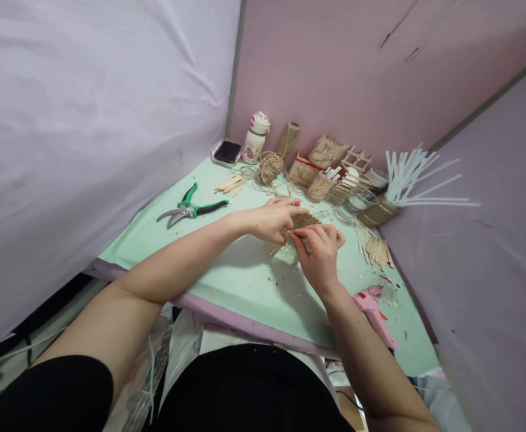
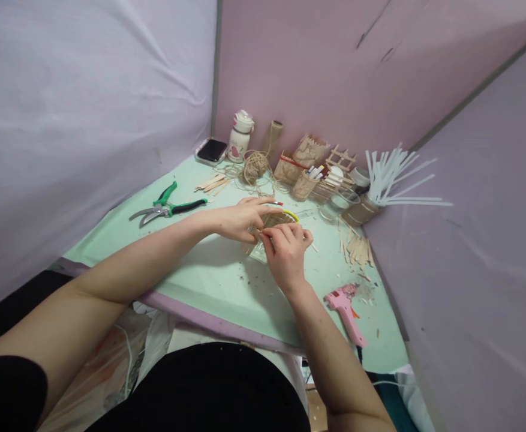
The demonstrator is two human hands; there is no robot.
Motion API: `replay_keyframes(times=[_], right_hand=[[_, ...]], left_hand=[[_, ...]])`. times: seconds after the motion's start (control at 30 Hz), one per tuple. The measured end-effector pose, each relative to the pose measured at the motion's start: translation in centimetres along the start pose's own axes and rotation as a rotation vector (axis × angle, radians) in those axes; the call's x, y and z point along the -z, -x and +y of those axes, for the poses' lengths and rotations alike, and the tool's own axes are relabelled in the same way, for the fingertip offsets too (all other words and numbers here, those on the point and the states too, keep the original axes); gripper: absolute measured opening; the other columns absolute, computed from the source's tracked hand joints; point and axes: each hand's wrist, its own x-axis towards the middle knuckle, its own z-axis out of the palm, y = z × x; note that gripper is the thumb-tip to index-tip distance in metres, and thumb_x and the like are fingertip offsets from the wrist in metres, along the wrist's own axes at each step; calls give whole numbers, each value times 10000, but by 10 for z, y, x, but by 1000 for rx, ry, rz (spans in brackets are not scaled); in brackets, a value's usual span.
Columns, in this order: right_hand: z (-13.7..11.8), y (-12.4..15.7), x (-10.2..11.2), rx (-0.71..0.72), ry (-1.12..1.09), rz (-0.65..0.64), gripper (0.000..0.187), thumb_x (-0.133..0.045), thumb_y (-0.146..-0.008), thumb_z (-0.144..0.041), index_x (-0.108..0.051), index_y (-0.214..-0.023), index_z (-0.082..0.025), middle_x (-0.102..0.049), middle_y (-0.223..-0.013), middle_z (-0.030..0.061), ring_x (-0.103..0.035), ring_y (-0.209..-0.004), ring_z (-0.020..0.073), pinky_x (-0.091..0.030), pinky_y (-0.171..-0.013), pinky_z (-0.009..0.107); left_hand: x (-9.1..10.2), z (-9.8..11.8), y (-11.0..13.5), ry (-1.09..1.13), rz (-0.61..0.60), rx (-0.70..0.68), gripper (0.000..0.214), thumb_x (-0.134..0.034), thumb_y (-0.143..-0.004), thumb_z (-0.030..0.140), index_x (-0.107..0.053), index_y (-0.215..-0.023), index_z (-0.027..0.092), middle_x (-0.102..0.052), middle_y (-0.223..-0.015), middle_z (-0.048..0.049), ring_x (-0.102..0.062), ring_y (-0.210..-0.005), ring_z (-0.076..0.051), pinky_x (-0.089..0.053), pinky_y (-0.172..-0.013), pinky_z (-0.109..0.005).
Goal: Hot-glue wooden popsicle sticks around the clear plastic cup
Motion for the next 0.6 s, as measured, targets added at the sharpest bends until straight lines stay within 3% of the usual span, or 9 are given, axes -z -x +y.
replay_keyframes(times=[0.33, 0.6], right_hand=[[0, -1, 3, 7, 8, 20, 149, -619, -945, -330, -668, -850, -227, -708, -798, 10, -553, -889, 211, -274, -838, 386], [2, 1, 4, 1, 3, -5, 112, -637, -936, -306, -661, -858, -228, -726, -834, 9, -552, -907, 221, -277, -847, 390]], left_hand=[[4, 8, 1, -20, 17, 34, 115, -672, -760, 200, -776, -810, 198, -360, -1596, -44, -189, -1500, -397, -233, -1164, -583], [4, 10, 1, 5, -48, 74, 75, -696, -762, 211, -762, -795, 195, -300, -1624, -29, -166, -1508, -383, -223, -1168, -590]])
